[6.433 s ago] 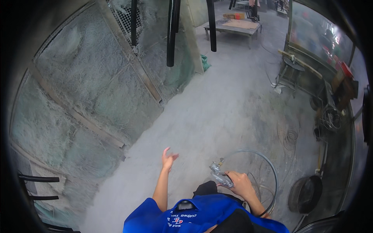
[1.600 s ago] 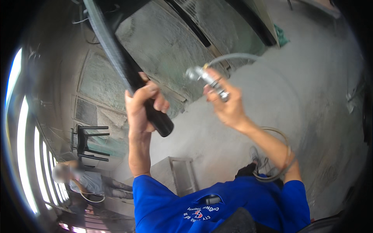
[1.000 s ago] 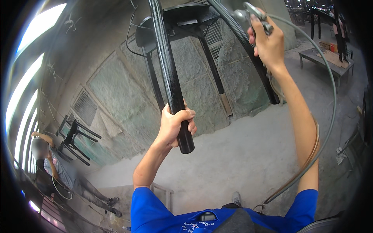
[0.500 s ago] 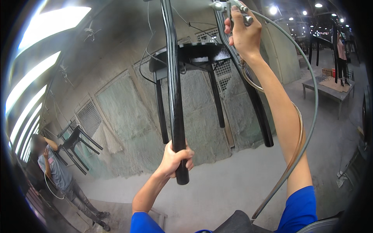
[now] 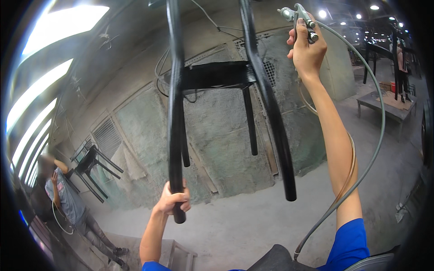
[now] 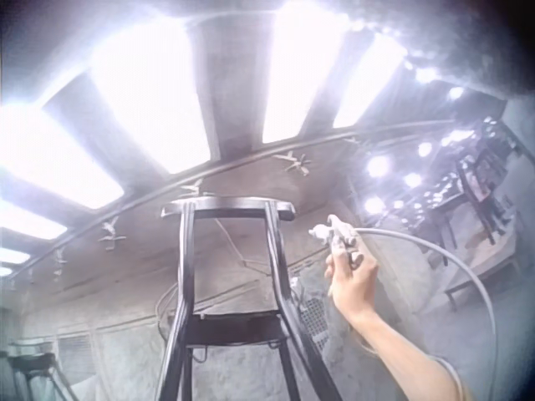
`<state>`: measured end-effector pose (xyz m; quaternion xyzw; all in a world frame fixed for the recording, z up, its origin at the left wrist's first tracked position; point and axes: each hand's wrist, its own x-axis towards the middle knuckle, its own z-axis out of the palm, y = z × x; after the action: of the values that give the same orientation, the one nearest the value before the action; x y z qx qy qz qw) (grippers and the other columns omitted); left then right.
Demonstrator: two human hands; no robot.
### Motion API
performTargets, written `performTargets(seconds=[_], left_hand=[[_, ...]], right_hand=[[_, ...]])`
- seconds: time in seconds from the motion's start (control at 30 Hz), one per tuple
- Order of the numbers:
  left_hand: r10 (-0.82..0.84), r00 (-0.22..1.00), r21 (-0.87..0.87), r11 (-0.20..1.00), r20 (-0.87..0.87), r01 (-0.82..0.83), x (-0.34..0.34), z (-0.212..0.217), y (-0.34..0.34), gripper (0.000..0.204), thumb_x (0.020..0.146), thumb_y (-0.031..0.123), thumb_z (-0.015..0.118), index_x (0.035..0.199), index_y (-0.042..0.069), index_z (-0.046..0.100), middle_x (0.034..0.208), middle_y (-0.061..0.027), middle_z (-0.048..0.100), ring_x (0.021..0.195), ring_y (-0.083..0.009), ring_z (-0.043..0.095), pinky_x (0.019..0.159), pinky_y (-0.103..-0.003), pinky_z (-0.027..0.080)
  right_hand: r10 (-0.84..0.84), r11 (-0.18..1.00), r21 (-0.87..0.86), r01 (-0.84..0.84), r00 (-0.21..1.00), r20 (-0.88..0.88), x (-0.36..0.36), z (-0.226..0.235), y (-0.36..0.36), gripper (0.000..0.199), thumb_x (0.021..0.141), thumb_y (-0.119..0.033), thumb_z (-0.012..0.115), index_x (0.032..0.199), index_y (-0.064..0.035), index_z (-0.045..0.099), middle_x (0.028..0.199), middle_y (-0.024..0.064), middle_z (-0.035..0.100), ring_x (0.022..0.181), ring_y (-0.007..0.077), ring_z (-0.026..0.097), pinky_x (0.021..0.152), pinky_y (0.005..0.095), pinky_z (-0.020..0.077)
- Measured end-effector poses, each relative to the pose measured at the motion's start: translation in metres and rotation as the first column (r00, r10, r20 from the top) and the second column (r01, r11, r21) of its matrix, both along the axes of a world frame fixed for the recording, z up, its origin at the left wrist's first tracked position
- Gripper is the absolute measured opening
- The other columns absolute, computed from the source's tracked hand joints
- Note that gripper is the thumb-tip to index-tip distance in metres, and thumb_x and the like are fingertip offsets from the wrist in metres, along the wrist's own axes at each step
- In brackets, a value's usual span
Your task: The person uses a spray gun to apply black paint to a hanging plastic chair. They rotate the chair by hand to coat all sides, including the legs and seat, and briefly refill the spray gun from a paint can on a nearby table.
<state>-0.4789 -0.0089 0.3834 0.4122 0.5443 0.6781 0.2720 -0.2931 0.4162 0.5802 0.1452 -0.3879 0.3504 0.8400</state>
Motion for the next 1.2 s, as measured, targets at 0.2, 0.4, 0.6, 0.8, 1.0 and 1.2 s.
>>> performTargets(seconds=[0.2, 0.4, 0.6, 0.8, 1.0, 1.2], left_hand=[[0.139, 0.98, -0.072, 0.986, -0.141, -0.151, 0.036, -0.013, 0.08, 0.032, 0.086, -0.002, 0.071, 0.103, 0.003, 0.046, 0.07, -0.0065, 0.058, 0.05, -0.0148, 0.06, 0.045, -0.032, 0.049], [0.188, 0.953, -0.065, 0.976, -0.239, -0.209, 0.035, -0.034, 0.138, 0.032, 0.085, -0.001, 0.07, 0.102, 0.003, 0.044, 0.069, -0.0057, 0.06, 0.051, -0.0133, 0.059, 0.046, -0.03, 0.048], [0.163, 0.971, -0.087, 0.98, -0.177, -0.18, -0.034, -0.028, 0.104, 0.024, 0.083, -0.001, 0.073, 0.094, 0.002, 0.052, 0.064, -0.0052, 0.058, 0.05, -0.014, 0.057, 0.046, -0.031, 0.047], [0.749, 0.249, 0.164, 0.43, -0.614, -0.888, -0.179, -0.061, 0.044, 0.024, 0.078, 0.011, 0.08, 0.086, -0.001, 0.06, 0.072, -0.0026, 0.061, 0.063, -0.0178, 0.057, 0.062, -0.033, 0.05], [0.79, -0.046, 0.328, 0.199, -0.611, -0.923, -0.284, -0.075, 0.068, 0.015, 0.082, 0.005, 0.07, 0.083, -0.005, 0.059, 0.069, -0.0086, 0.06, 0.066, -0.0169, 0.054, 0.063, -0.039, 0.047], [0.751, 0.156, 0.171, 0.339, -0.642, -0.925, -0.334, -0.085, 0.054, 0.018, 0.079, 0.008, 0.068, 0.073, -0.002, 0.055, 0.061, -0.0009, 0.051, 0.06, -0.01, 0.046, 0.052, -0.035, 0.041]], right_hand=[[0.301, 0.925, 0.223, -0.309, 0.951, 0.071, -0.04, 0.009, -0.081, 0.048, 0.105, -0.036, 0.061, 0.14, -0.0032, 0.058, 0.081, 0.0076, 0.068, 0.065, 0.0116, 0.065, 0.041, 0.0232, 0.0494], [0.201, 0.955, 0.218, -0.2, 0.979, 0.015, -0.062, 0.043, -0.079, 0.032, 0.106, -0.03, 0.059, 0.125, -0.0052, 0.066, 0.073, 0.0018, 0.064, 0.057, 0.0082, 0.06, 0.041, 0.0239, 0.0459], [0.263, 0.963, 0.057, -0.264, 0.964, 0.028, -0.044, 0.001, -0.005, 0.034, 0.105, -0.032, 0.06, 0.12, -0.0025, 0.067, 0.076, 0.0053, 0.066, 0.063, 0.0091, 0.064, 0.04, 0.024, 0.0482], [0.256, 0.964, -0.131, -0.232, 0.941, 0.219, -0.028, -0.164, 0.049, 0.04, 0.109, -0.038, 0.049, 0.118, -0.0008, 0.06, 0.083, 0.0107, 0.064, 0.068, 0.0171, 0.064, 0.042, 0.0271, 0.048], [0.397, 0.896, -0.346, -0.28, 0.854, 0.337, -0.057, -0.28, 0.073, 0.05, 0.104, -0.029, 0.061, 0.147, -0.0033, 0.054, 0.087, 0.0079, 0.069, 0.071, 0.0101, 0.065, 0.046, 0.0222, 0.0503], [0.501, 0.843, -0.412, -0.346, 0.783, 0.368, -0.085, -0.305, 0.046, 0.056, 0.104, -0.038, 0.059, 0.146, -0.0014, 0.054, 0.09, 0.0097, 0.07, 0.072, 0.0121, 0.067, 0.047, 0.0228, 0.0513]])
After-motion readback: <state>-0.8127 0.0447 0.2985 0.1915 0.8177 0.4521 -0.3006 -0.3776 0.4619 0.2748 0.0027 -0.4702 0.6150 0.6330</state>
